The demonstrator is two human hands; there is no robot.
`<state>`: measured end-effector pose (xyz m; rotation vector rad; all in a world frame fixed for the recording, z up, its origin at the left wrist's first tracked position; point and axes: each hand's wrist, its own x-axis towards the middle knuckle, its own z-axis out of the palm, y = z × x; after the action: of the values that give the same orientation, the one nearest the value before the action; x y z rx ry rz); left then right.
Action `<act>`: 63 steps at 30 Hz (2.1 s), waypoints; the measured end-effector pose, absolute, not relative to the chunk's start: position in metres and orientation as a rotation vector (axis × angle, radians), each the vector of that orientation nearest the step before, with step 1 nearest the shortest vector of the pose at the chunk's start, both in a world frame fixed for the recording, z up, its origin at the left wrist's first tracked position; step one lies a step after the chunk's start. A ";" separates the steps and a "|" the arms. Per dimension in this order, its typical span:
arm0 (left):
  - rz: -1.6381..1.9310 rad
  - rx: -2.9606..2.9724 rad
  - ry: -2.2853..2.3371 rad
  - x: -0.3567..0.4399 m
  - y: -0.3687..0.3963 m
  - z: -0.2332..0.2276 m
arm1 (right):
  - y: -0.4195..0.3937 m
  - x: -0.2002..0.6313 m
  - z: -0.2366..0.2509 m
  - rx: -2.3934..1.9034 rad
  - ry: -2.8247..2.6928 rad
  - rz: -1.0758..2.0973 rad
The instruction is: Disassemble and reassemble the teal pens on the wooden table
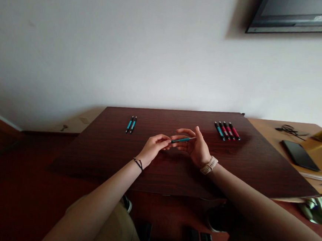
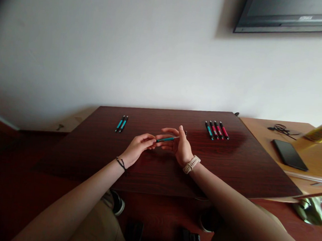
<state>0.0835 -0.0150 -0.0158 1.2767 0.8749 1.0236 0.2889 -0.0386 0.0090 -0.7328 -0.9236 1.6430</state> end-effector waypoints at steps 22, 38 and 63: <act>0.959 1.284 0.907 0.083 -0.014 -0.015 | -0.036 0.285 0.005 -0.698 -0.829 1.520; 0.952 1.439 0.939 0.085 -0.017 -0.009 | -0.033 0.286 0.000 -0.704 -0.842 1.495; 0.917 1.458 0.939 0.084 -0.016 -0.012 | -0.034 0.285 0.001 -0.705 -0.854 1.498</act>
<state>0.0840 -0.0157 -0.0123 1.4575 0.9389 0.9168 0.2845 -0.0337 0.0011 -0.7051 -0.8537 1.4983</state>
